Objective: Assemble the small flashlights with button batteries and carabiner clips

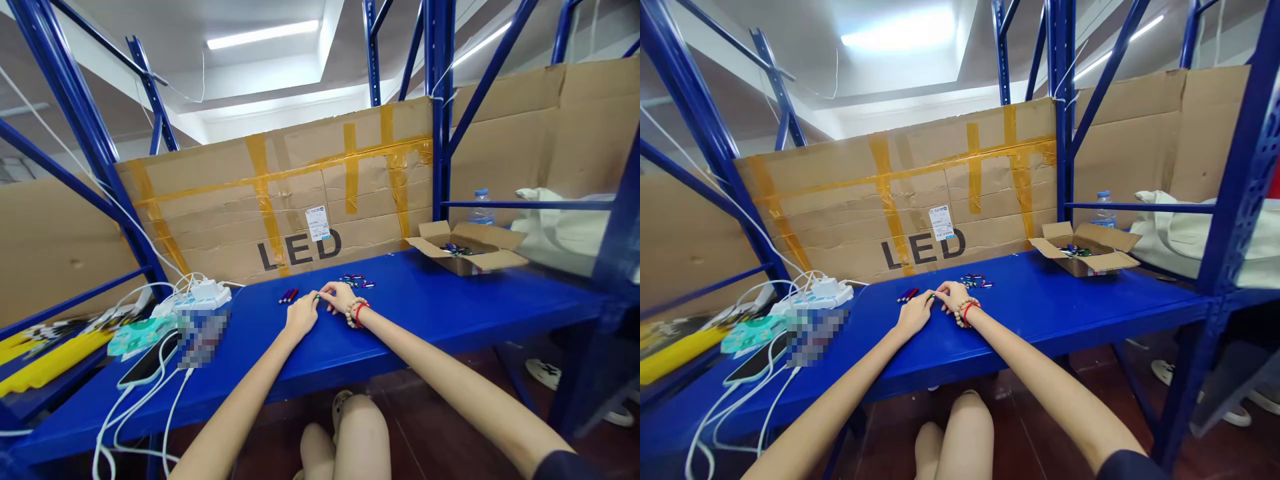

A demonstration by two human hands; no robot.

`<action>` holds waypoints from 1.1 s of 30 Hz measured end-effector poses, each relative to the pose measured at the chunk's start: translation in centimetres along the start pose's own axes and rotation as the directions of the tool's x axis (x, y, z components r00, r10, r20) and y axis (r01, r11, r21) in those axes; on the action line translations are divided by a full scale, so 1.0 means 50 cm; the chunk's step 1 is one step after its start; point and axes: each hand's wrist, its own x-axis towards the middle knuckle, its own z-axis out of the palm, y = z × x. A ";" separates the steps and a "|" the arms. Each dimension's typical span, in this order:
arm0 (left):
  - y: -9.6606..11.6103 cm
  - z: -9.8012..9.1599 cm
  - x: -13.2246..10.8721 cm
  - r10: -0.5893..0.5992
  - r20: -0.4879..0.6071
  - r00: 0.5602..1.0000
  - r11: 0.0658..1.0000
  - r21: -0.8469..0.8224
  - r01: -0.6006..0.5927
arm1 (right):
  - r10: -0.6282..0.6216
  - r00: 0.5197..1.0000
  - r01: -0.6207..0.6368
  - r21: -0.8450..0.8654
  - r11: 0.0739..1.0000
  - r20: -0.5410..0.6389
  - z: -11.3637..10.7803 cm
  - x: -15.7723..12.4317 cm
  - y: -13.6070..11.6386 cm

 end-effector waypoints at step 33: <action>-0.051 -0.017 -0.043 0.212 -0.102 0.972 0.829 -0.508 -0.234 | -0.261 0.949 0.267 -0.008 0.964 0.174 -0.023 -0.024 -0.016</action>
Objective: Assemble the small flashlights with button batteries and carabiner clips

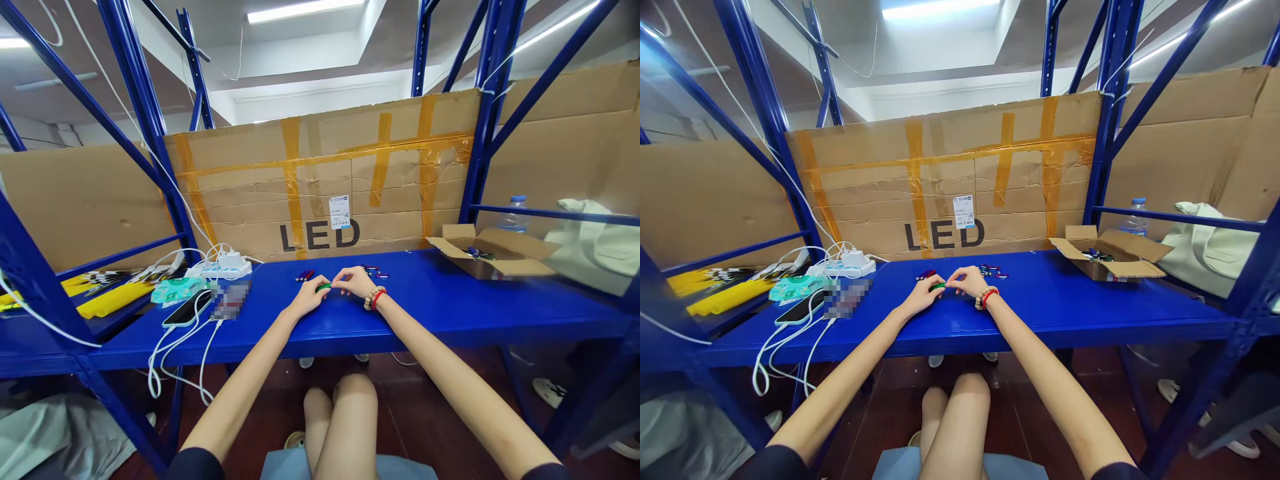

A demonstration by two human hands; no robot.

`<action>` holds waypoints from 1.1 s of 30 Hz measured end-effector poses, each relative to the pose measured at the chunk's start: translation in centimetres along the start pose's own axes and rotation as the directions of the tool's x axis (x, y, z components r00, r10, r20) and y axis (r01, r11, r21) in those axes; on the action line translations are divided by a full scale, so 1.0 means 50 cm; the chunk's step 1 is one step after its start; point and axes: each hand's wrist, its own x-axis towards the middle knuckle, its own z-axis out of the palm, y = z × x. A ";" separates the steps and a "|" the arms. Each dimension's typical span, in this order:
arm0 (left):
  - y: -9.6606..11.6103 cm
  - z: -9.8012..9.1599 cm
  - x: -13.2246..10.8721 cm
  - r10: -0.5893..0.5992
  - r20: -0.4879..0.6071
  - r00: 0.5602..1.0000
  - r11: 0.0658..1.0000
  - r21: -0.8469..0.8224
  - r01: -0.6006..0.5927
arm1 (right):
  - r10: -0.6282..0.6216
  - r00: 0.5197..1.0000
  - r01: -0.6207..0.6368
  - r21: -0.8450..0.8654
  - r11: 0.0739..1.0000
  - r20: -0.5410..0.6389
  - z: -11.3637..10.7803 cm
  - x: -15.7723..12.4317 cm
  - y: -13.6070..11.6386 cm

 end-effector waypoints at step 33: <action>-0.001 -0.003 0.016 0.144 0.002 0.990 0.947 0.289 -0.139 | -0.320 0.946 0.277 -0.372 0.886 -0.059 -0.025 -0.007 -0.008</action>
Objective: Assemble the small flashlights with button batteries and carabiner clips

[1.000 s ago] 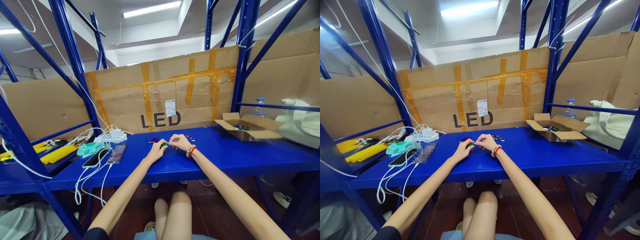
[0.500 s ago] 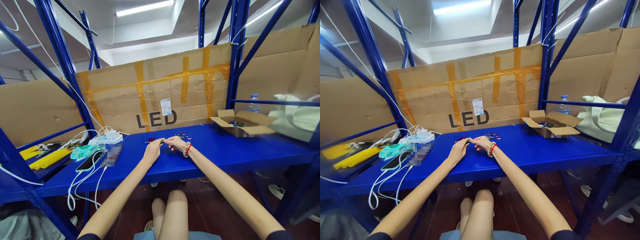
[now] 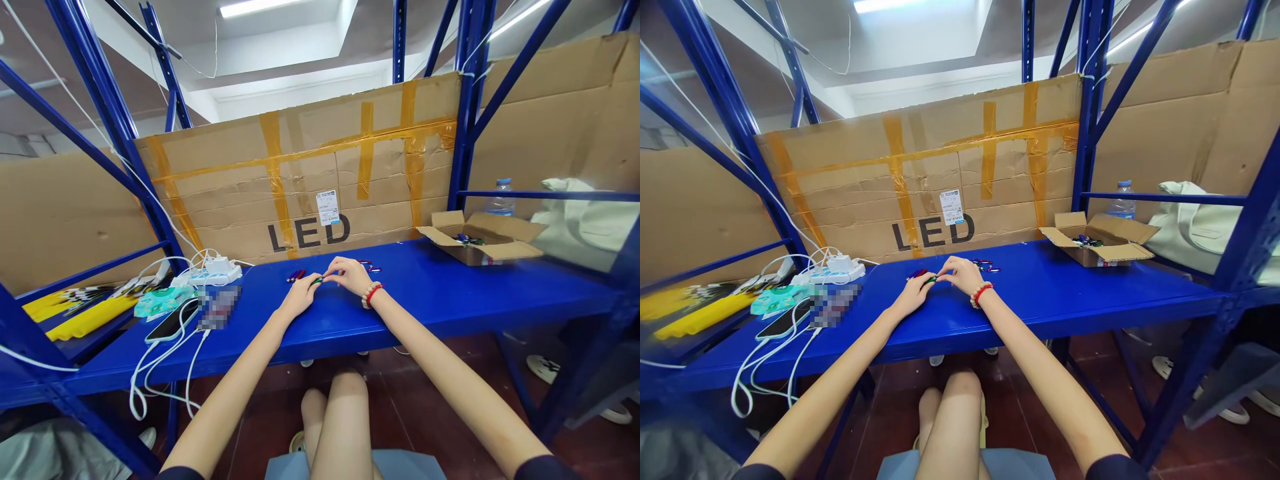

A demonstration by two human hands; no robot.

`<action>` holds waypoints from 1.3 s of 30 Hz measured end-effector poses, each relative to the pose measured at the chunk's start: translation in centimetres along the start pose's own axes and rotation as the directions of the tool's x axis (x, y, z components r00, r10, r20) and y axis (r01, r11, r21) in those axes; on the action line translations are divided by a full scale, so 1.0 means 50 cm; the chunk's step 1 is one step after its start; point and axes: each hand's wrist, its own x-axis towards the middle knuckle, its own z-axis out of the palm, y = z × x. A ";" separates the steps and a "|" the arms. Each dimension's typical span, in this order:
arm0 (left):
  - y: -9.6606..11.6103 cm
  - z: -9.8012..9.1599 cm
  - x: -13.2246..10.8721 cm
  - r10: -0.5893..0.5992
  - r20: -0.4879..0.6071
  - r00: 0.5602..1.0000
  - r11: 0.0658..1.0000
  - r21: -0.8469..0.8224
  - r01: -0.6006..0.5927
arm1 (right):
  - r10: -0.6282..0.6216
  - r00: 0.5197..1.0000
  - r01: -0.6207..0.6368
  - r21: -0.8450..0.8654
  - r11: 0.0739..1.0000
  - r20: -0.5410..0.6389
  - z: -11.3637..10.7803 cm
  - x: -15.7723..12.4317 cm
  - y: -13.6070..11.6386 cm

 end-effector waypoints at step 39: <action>0.006 0.016 -0.019 0.218 0.004 0.976 0.908 0.366 -0.205 | 0.330 0.911 -0.403 0.361 0.841 0.248 0.017 -0.023 -0.003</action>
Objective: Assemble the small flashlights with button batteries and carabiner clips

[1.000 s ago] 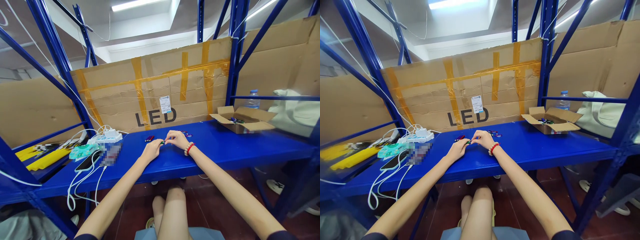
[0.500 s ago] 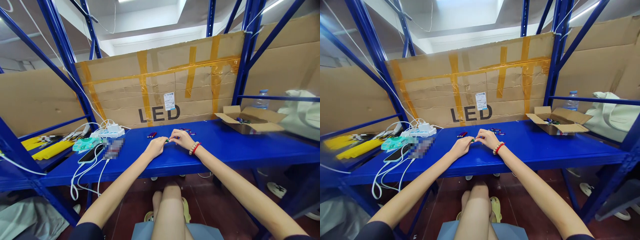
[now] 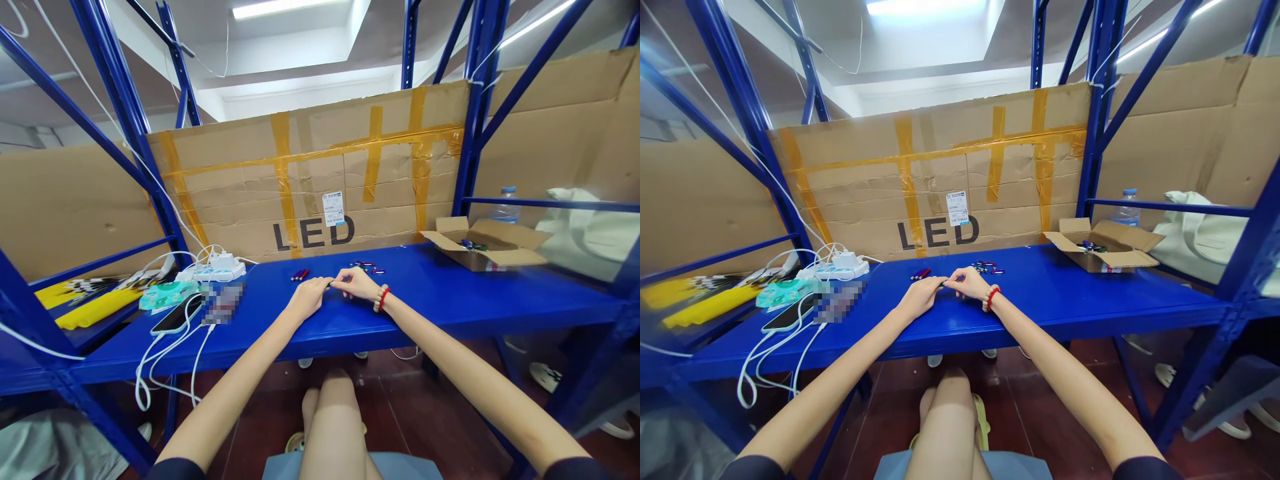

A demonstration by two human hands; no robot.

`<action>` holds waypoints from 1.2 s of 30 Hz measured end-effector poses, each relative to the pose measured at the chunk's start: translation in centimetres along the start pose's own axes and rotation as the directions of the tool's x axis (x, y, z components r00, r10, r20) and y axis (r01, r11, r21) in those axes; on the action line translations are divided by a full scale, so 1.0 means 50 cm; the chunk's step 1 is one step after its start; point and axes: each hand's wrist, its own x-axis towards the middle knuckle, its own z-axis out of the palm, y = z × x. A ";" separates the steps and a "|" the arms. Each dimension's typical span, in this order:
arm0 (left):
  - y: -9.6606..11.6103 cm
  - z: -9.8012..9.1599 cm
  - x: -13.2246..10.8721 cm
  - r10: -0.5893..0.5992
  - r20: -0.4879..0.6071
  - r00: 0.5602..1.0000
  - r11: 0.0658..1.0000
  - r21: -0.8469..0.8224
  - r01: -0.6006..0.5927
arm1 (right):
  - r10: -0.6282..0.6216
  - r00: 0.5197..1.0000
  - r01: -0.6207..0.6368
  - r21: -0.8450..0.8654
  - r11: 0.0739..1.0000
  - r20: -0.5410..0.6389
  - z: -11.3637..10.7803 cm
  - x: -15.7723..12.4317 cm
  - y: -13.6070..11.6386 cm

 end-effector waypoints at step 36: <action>0.005 -0.003 0.013 -0.212 -0.117 0.970 0.977 -0.020 0.211 | -0.181 0.943 0.194 0.020 0.981 -0.278 -0.017 0.011 0.003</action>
